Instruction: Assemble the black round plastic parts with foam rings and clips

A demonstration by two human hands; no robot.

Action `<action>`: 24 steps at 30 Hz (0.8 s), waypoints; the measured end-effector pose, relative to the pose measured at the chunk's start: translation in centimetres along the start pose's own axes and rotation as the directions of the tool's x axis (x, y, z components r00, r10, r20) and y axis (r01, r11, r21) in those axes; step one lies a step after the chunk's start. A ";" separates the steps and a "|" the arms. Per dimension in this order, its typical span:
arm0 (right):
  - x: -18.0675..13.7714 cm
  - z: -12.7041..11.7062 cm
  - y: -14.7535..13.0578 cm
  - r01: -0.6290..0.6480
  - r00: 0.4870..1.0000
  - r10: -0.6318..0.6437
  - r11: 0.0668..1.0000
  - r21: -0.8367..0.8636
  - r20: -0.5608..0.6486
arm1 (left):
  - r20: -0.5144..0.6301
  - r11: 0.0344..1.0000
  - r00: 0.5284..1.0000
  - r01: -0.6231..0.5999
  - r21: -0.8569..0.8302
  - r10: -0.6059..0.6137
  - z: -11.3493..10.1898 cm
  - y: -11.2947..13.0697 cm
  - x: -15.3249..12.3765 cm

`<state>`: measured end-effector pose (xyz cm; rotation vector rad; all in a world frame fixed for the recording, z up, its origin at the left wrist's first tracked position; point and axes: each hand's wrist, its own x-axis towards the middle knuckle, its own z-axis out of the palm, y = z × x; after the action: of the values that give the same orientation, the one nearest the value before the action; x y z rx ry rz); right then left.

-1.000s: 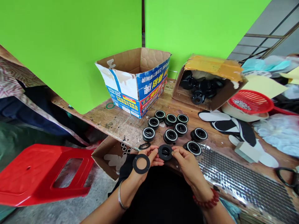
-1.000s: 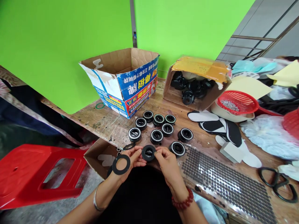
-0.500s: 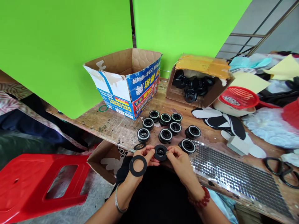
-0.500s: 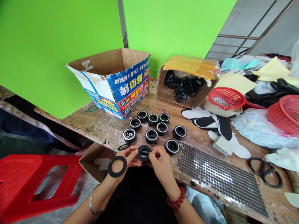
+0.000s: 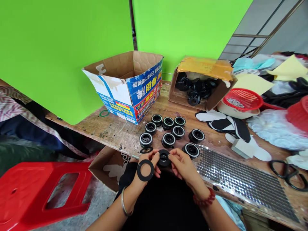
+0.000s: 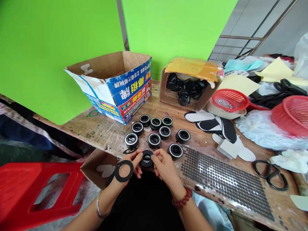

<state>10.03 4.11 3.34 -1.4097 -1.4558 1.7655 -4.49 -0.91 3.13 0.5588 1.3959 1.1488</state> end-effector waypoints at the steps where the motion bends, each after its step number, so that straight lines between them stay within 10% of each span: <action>1: 0.2 0.1 0.0 -0.027 1.000 0.027 1.000 0.015 0.009 | -0.005 1.000 1.000 -0.007 0.022 0.007 0.1 -0.1 0.1; 16: 1.0 1.3 1.2 0.167 0.985 -0.169 0.984 -0.059 -0.037 | -0.102 0.999 0.994 -0.048 0.004 0.049 0.9 -1.6 0.4; 24: -2.3 -0.2 0.8 0.215 0.977 -0.213 0.971 0.104 -0.029 | -0.114 0.976 0.974 -0.185 0.115 0.198 -1.1 3.4 -1.4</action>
<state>11.24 2.00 3.57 -1.1643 -1.4237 1.6650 -6.28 -1.08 6.55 0.7181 1.5412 1.2889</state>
